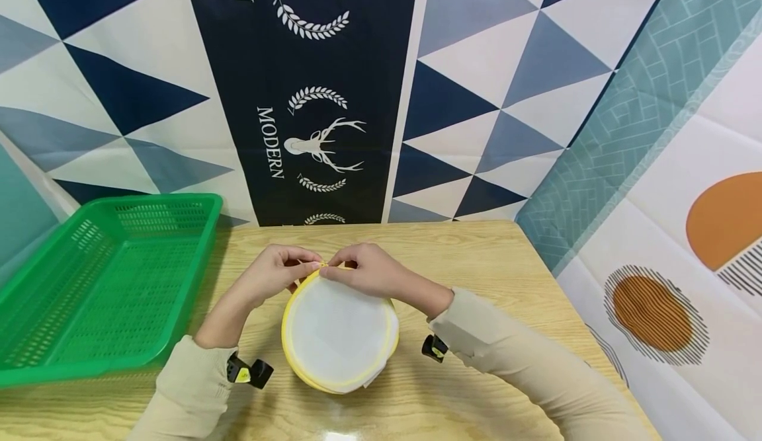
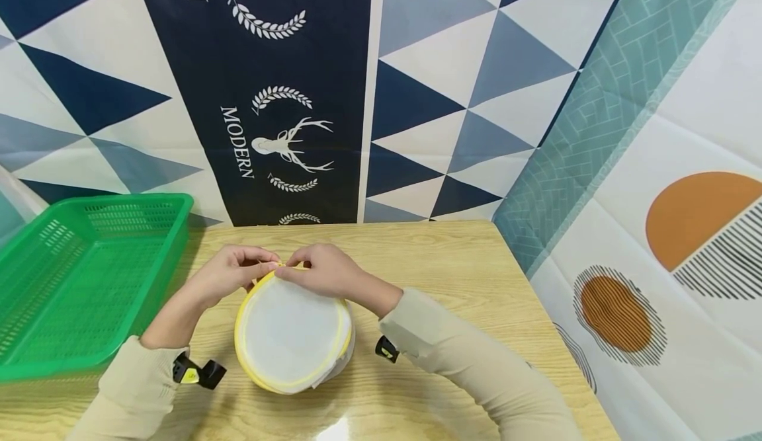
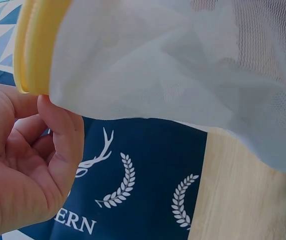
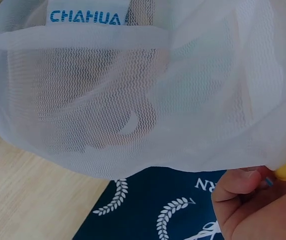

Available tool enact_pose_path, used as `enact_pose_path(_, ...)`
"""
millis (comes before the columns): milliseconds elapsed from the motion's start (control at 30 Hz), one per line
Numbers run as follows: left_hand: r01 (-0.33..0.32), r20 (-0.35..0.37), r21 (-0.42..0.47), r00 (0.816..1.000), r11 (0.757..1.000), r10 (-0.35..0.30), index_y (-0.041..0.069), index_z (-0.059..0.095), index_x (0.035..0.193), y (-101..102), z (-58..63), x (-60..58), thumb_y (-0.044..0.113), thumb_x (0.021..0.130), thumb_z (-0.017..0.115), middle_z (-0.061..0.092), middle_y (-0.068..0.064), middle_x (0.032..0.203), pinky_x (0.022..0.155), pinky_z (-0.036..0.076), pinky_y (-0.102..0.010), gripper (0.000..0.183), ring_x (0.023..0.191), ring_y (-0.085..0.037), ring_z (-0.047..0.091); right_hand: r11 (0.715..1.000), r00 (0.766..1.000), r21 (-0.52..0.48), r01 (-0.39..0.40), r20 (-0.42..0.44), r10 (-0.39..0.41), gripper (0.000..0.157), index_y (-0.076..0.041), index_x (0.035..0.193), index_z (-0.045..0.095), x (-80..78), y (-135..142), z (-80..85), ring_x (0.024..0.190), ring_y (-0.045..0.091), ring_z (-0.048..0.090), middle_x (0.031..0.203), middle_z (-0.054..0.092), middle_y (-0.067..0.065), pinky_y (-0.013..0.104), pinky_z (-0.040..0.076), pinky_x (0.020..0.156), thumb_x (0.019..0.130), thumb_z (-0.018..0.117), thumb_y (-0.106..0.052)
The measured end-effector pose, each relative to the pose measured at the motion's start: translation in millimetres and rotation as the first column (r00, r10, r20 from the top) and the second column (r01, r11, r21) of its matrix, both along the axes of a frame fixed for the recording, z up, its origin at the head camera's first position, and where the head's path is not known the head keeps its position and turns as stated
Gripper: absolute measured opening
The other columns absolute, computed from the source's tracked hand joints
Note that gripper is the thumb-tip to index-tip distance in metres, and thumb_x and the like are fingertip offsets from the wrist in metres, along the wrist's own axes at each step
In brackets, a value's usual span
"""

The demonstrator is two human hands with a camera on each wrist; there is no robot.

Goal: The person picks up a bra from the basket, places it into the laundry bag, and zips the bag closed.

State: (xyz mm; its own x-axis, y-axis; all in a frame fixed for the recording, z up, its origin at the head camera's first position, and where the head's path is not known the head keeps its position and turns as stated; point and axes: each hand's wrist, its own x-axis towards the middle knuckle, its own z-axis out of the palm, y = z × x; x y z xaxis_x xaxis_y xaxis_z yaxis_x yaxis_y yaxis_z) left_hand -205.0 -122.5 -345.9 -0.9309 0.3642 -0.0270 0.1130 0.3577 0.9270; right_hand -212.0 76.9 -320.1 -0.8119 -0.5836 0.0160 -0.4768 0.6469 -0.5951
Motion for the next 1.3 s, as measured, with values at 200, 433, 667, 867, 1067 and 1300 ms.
enact_pose_path(200, -0.008, 0.012, 0.006, 1.0, 1.0, 0.008, 0.001, 0.062, 0.105, 0.7, -2.2, -0.9, 0.018, 0.086, 0.057, 0.062, -0.009, 0.09, 0.053, 0.049, -0.028, 0.026, 0.059, -0.012, 0.052, 0.999, 0.999, -0.031, -0.015, 0.029, 0.016, 0.02, -0.021, 0.088, 0.07, -1.2, 1.2, -1.7, 0.074, 0.004, 0.054, 0.084, 0.063, -0.009, 0.02, 0.047, 0.06, 0.086, 0.055, -0.034)
enact_pose_path(433, -0.027, 0.013, -0.002, 1.0, 1.0, 0.027, 0.001, 0.062, 0.105, 1.0, -0.5, 0.6, 0.018, 0.085, 0.057, 0.063, -0.009, 0.09, 0.053, 0.049, -0.028, 0.026, 0.059, -0.013, 0.052, 0.998, 0.999, -0.056, -0.006, 0.037, 0.008, 0.02, -0.021, 0.085, 0.071, -0.8, 2.7, 0.2, 0.072, 0.006, 0.054, 0.083, 0.064, -0.006, 0.02, 0.047, 0.058, 0.086, 0.055, -0.032)
enact_pose_path(667, -0.031, 0.015, 0.002, 0.999, 1.0, 0.031, 0.003, 0.062, 0.105, -1.7, -1.2, 1.2, 0.021, 0.085, 0.058, 0.062, -0.007, 0.086, 0.053, 0.05, -0.027, 0.027, 0.062, -0.013, 0.052, 0.996, 0.996, -0.09, 0.028, 0.091, -0.02, 0.022, -0.02, 0.077, 0.07, -2.8, 6.2, -1.1, 0.06, 0.008, 0.054, 0.077, 0.063, -0.005, 0.024, 0.048, 0.05, 0.086, 0.055, -0.035)
enact_pose_path(867, -0.041, 0.018, 0.003, 0.999, 0.999, 0.041, 0.003, 0.063, 0.104, -0.4, -0.1, 1.0, 0.024, 0.084, 0.059, 0.061, -0.005, 0.083, 0.054, 0.05, -0.028, 0.029, 0.064, -0.015, 0.053, 0.994, 0.993, -0.098, 0.054, 0.107, -0.044, 0.022, -0.021, 0.077, 0.069, -2.7, 7.9, -1.4, 0.058, 0.008, 0.054, 0.074, 0.063, -0.006, 0.025, 0.048, 0.05, 0.085, 0.056, -0.036)
enact_pose_path(1067, -0.044, 0.027, -0.002, 0.999, 0.999, 0.044, 0.003, 0.063, 0.103, 3.2, 2.5, 0.3, 0.025, 0.084, 0.059, 0.061, -0.007, 0.082, 0.057, 0.051, -0.033, 0.029, 0.065, -0.015, 0.053, 0.994, 0.992, -0.093, 0.062, 0.117, -0.051, 0.022, -0.023, 0.078, 0.069, -3.5, 8.4, -1.5, 0.057, 0.008, 0.052, 0.068, 0.061, -0.005, 0.024, 0.047, 0.05, 0.084, 0.055, -0.039)
enact_pose_path(1300, -0.04, 0.039, -0.001, 0.998, 0.999, 0.04, 0.002, 0.063, 0.103, 5.9, 2.0, -0.1, 0.023, 0.084, 0.059, 0.062, -0.008, 0.086, 0.054, 0.05, -0.027, 0.028, 0.064, -0.014, 0.053, 0.998, 0.999, -0.054, 0.037, 0.037, -0.035, 0.02, -0.025, 0.09, 0.068, -4.1, 6.8, -0.7, 0.06, 0.008, 0.044, 0.064, 0.053, -0.004, 0.019, 0.037, 0.05, 0.083, 0.057, -0.039)
